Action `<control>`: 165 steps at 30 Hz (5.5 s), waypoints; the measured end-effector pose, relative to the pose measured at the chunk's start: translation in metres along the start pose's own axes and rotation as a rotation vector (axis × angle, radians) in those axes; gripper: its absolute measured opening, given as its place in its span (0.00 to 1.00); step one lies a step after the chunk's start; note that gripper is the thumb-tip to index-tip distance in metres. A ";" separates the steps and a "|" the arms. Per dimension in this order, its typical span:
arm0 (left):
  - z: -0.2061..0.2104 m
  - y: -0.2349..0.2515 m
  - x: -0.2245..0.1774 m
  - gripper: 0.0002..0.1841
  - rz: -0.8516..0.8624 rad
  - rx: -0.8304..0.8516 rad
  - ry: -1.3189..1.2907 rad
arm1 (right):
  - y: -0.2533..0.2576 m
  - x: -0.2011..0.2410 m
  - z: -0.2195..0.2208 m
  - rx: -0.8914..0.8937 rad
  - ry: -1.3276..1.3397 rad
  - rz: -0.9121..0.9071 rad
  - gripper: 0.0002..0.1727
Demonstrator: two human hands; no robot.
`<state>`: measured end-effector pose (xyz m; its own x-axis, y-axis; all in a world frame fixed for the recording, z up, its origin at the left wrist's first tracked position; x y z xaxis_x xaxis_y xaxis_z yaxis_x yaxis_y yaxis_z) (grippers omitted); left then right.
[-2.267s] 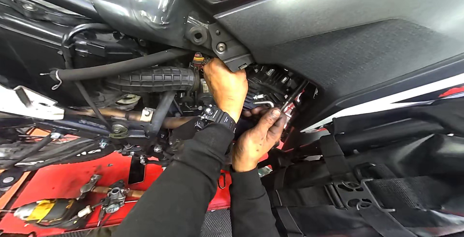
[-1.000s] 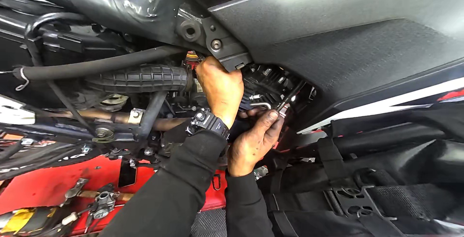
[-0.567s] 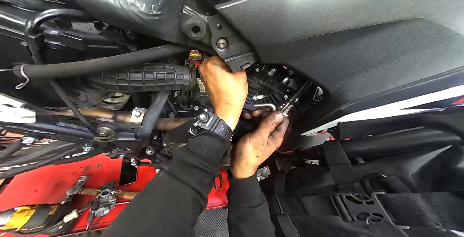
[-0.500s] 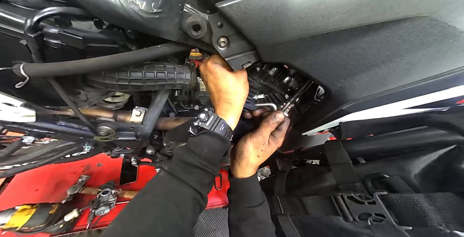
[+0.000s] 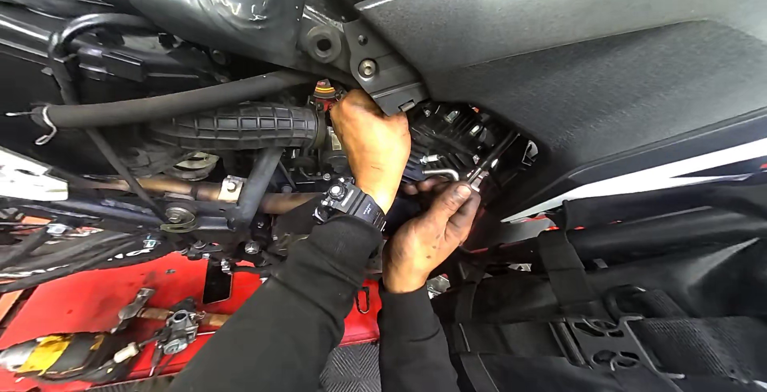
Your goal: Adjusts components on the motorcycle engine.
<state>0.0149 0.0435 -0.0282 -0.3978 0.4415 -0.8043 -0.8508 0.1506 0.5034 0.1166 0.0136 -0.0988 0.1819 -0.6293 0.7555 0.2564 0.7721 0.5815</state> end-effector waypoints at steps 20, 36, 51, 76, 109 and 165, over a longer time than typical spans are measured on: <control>0.000 0.000 -0.001 0.07 0.006 0.004 -0.020 | 0.040 0.009 0.014 0.010 -0.471 -0.191 0.10; -0.003 0.000 -0.008 0.08 -0.047 0.026 0.040 | 0.099 0.012 0.034 0.017 -0.710 -0.244 0.12; -0.003 0.000 -0.008 0.08 -0.061 0.029 0.036 | 0.112 0.022 0.040 0.194 -1.012 -0.278 0.14; -0.003 0.000 -0.007 0.09 -0.050 0.016 0.022 | 0.119 0.006 0.042 0.095 -1.088 -0.464 0.14; -0.002 -0.001 -0.007 0.10 -0.044 0.013 -0.006 | 0.100 0.017 0.064 -0.096 -0.894 -0.456 0.18; -0.002 0.004 0.002 0.06 0.031 0.028 -0.253 | 0.097 0.018 0.064 -0.092 -0.810 -0.352 0.18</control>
<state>0.0099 0.0434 -0.0282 -0.3224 0.6527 -0.6856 -0.8280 0.1566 0.5385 0.0838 0.0833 -0.0096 -0.6410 -0.5462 0.5392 0.2524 0.5134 0.8202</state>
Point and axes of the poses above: each hand's wrist, its own y-axis towards the middle knuckle, its own z-axis out of the palm, x = y × z, the point moved 2 cm from there along y, towards the middle knuckle, and after that the axes turned 8 degrees about -y, right-handed, at the moved point
